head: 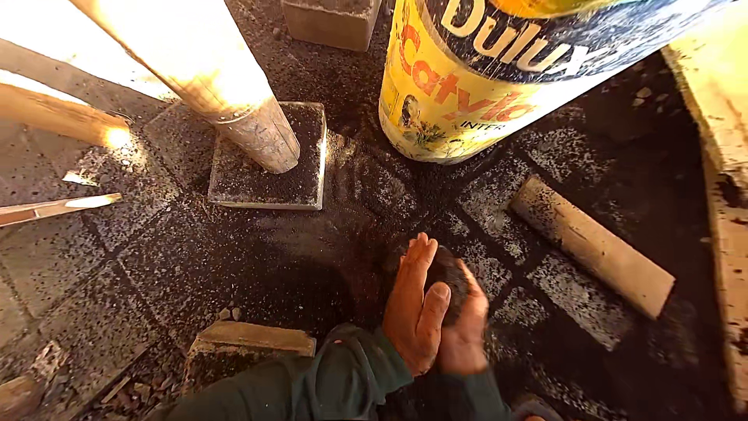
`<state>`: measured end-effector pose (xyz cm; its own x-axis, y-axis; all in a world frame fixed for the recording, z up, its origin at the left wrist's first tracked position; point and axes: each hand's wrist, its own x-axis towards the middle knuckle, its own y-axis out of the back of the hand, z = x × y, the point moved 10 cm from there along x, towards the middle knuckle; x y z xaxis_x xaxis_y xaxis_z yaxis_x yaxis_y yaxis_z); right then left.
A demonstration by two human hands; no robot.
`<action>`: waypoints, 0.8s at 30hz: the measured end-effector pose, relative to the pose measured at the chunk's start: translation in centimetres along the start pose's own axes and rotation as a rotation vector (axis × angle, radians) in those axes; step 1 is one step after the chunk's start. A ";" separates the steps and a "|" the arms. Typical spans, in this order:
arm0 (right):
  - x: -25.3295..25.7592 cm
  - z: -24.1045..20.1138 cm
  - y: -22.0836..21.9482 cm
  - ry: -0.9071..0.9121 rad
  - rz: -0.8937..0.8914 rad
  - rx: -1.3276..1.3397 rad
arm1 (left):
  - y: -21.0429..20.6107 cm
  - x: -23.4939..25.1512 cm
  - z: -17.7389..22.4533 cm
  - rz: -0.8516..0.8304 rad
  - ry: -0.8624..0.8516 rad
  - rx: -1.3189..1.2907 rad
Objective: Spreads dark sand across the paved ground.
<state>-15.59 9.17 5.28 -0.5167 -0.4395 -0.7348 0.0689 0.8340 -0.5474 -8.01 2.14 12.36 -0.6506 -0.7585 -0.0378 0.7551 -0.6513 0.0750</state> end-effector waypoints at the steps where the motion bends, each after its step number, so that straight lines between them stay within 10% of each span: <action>1: -0.2 -2.4 -1.0 0.029 -0.114 0.033 | 0.7 0.8 0.5 0.036 -0.103 0.083; 5: -5.4 -14.5 -10.4 0.214 -0.452 -0.082 | 4.8 3.5 -5.5 0.118 -0.146 0.570; 9: -13.1 -25.4 -23.2 0.822 -0.465 -0.332 | 6.3 2.9 -12.1 -0.051 -0.014 0.975; 12: -11.8 -32.3 -34.3 1.299 -1.327 -0.526 | 6.1 2.9 -12.4 -0.039 -0.064 0.982; 14: -12.3 -34.8 -36.2 1.668 -0.855 -0.626 | 6.1 2.8 -12.6 -0.043 -0.088 0.968; 16: -15.3 -33.4 -35.5 1.459 -0.155 -1.018 | 6.1 2.9 -12.7 -0.055 -0.104 0.973; 21: -16.4 -31.4 -26.9 1.641 0.050 -1.989 | 6.6 3.0 -12.2 0.033 -0.156 1.000; 24: -9.0 -30.6 -15.2 1.131 0.209 -2.249 | 6.7 3.0 -11.3 0.046 -0.199 0.958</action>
<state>-38.09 10.65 32.48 -0.7035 -0.7073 0.0695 -0.0133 0.1108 0.9937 -3.95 -4.70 1.51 -0.6906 -0.7080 0.1477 0.4512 -0.2622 0.8531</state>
